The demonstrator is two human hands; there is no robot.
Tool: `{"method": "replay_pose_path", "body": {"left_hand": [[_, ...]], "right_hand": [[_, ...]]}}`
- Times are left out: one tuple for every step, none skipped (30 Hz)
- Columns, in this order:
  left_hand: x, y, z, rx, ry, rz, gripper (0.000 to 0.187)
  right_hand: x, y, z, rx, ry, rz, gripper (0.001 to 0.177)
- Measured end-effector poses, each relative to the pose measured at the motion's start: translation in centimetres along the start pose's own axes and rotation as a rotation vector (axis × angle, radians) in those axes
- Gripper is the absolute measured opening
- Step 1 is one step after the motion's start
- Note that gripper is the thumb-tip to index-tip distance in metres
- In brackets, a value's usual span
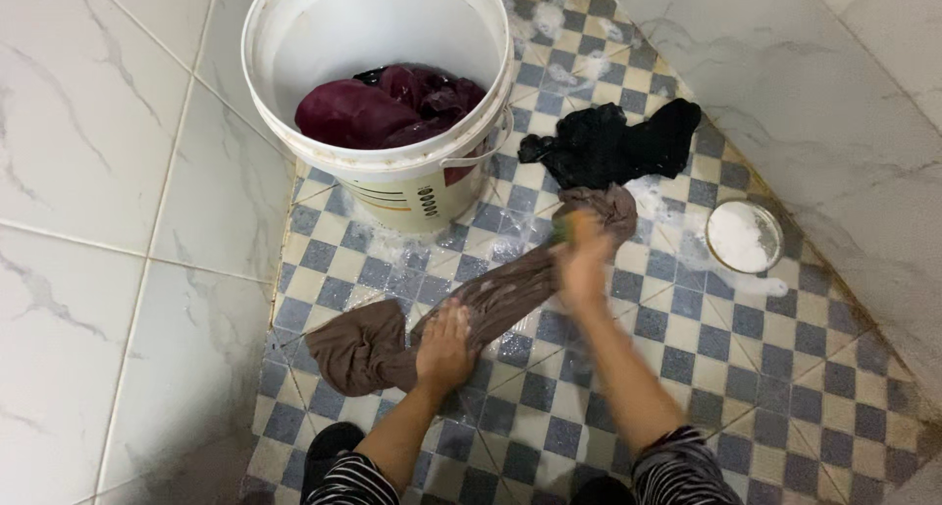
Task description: The person washes clothes in buckets by hand, using a brush to scrub individual items on the floor before rinsing them in soapy water.
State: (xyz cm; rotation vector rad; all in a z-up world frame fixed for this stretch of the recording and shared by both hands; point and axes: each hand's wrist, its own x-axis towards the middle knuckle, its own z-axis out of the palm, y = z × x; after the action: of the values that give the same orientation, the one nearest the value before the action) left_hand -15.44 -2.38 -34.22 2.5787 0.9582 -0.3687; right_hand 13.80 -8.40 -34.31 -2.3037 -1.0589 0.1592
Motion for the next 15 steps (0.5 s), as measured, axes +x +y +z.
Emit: {"method": "replay_pose_path", "body": {"left_hand": [[0.0,0.0,0.1,0.02,-0.028,0.011,0.07],[0.1,-0.1,0.3,-0.018,-0.072,-0.014,0.068],[-0.2,-0.4,0.5,-0.055,-0.117,-0.039,0.067],[-0.1,-0.8,0.7,-0.092,-0.157,-0.066,0.067],[0.2,-0.6,1.2,-0.066,-0.101,-0.044,0.066],[0.2,-0.5,1.6,-0.033,-0.049,-0.023,0.065],[0.3,-0.7,1.8,0.0,0.002,-0.003,0.065],[0.5,-0.7,1.8,0.017,-0.042,-0.004,0.068],[0.4,-0.8,1.7,0.034,-0.086,-0.004,0.071],[0.4,-0.7,1.4,0.052,-0.126,-0.013,0.074],[0.7,-0.3,1.1,0.042,-0.115,-0.015,0.073],[0.6,0.0,0.7,0.039,-0.115,-0.019,0.073],[0.5,0.2,0.3,0.037,-0.114,-0.023,0.074],[0.3,0.3,0.0,0.039,-0.105,-0.027,0.074],[0.0,0.5,-0.3,0.041,-0.096,-0.032,0.075]], "right_hand": [[-1.1,-2.1,3.3,0.157,-0.255,0.19,0.031],[-4.6,-3.5,5.3,0.29,-0.085,-0.433,0.036],[-5.0,-3.1,5.5,0.239,-0.234,-0.412,0.035],[-4.8,-3.0,5.7,0.186,-0.379,-0.39,0.038],[-4.5,-3.0,5.5,0.131,-0.523,-0.365,0.043],[-4.3,-3.5,5.2,0.081,-0.665,-0.333,0.051],[-2.5,-3.0,3.7,0.228,-0.574,-0.022,0.048],[1.0,-1.2,0.5,0.361,-0.476,0.292,0.051],[3.7,-0.1,-2.1,0.487,-0.377,0.604,0.058],[5.2,-0.4,-2.9,0.281,-0.356,0.573,0.043],[6.4,-0.7,-3.3,0.076,-0.332,0.539,0.035],[6.8,-1.3,-3.1,-0.122,-0.312,0.507,0.037],[6.8,-1.7,-2.9,-0.32,-0.29,0.47,0.049],[6.4,-2.3,-2.4,-0.423,-0.301,0.401,0.047],[4.9,-3.4,-1.4,-0.439,-0.363,0.293,0.046]]}}
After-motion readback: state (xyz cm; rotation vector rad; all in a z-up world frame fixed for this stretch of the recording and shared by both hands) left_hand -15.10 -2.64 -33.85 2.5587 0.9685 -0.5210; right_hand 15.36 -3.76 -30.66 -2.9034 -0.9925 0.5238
